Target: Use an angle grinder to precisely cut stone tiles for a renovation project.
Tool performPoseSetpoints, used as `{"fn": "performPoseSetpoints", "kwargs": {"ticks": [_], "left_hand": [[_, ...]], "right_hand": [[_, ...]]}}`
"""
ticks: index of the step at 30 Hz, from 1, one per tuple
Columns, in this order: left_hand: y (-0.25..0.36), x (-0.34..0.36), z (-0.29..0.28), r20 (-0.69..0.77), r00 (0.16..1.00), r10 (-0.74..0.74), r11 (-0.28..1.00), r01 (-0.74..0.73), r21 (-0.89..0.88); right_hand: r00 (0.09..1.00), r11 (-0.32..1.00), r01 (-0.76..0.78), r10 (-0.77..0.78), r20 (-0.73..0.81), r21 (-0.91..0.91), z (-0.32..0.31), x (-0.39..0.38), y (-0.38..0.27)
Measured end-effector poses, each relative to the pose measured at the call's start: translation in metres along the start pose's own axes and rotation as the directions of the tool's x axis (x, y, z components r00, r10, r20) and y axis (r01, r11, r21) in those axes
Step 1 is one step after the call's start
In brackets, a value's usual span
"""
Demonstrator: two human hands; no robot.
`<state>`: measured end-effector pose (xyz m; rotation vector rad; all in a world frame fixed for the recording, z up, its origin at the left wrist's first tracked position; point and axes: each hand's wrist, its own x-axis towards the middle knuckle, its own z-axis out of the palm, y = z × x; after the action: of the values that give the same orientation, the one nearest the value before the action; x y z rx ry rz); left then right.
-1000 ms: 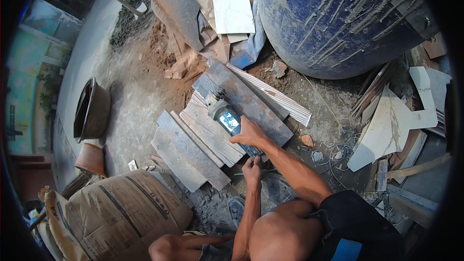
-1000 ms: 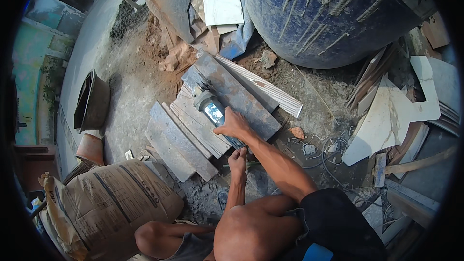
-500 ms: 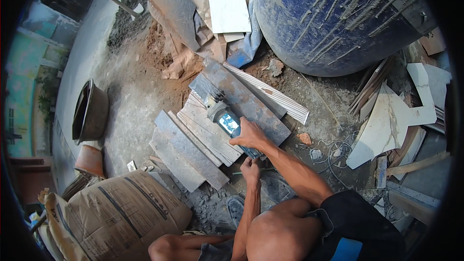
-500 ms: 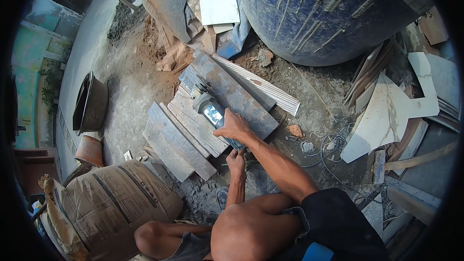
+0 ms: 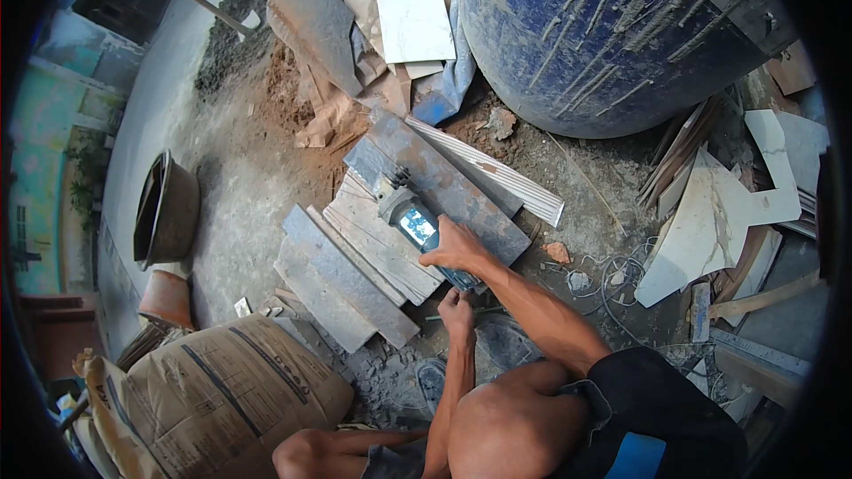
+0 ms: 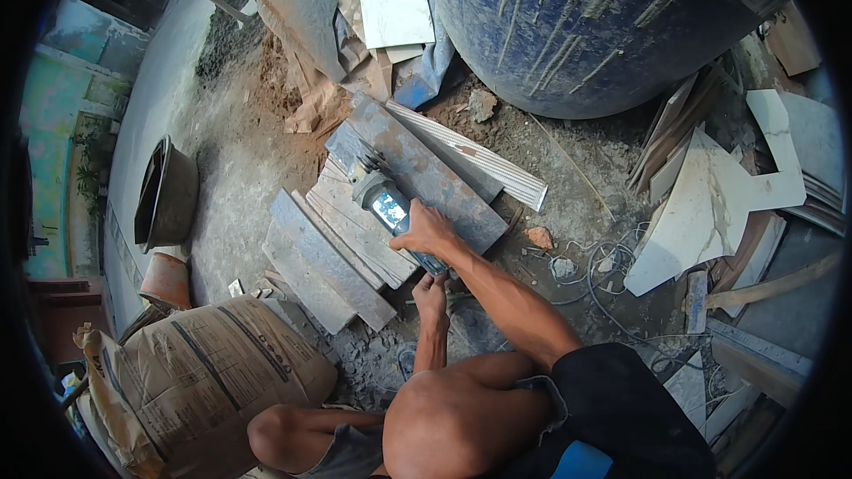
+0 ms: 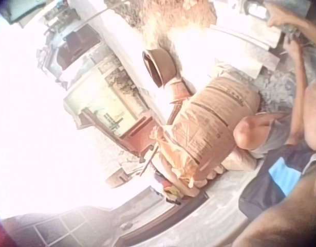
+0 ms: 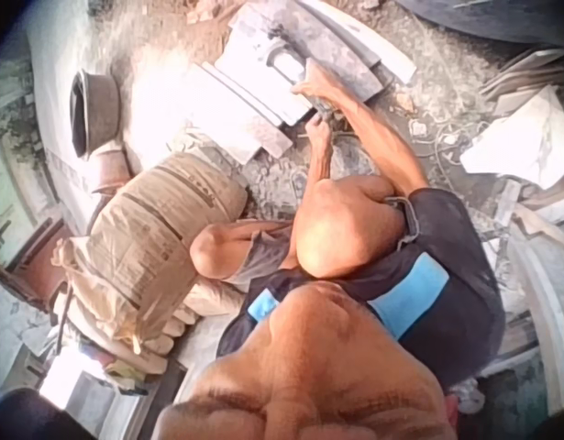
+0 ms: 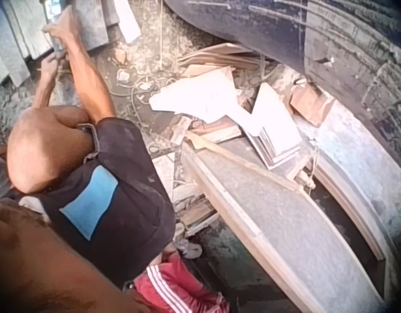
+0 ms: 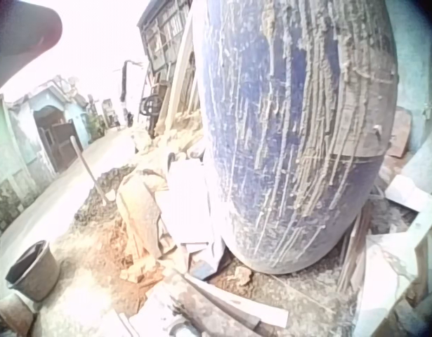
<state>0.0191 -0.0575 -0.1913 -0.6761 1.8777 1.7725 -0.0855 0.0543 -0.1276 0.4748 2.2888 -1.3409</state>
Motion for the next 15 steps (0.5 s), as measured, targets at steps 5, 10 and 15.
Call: {"fn": "performPoseSetpoints", "kwargs": {"ticks": [5, 10, 15], "left_hand": [[-0.002, 0.002, -0.001, -0.006, 1.000, -0.020, 0.999, 0.020, 0.034], [-0.004, 0.002, -0.002, -0.033, 0.999, 0.003, 1.000, -0.003, 0.008], [-0.009, 0.005, -0.002, -0.026, 0.999, 0.022, 0.999, -0.021, 0.025]], "right_hand": [[0.999, 0.999, 0.038, -0.039, -0.034, -0.003, 0.002, -0.004, 0.003], [0.998, 0.999, 0.042, -0.043, -0.040, -0.019, 0.005, -0.006, 0.006], [0.999, 0.999, 0.031, -0.031, -0.043, -0.017, 0.004, -0.009, 0.007]]}}
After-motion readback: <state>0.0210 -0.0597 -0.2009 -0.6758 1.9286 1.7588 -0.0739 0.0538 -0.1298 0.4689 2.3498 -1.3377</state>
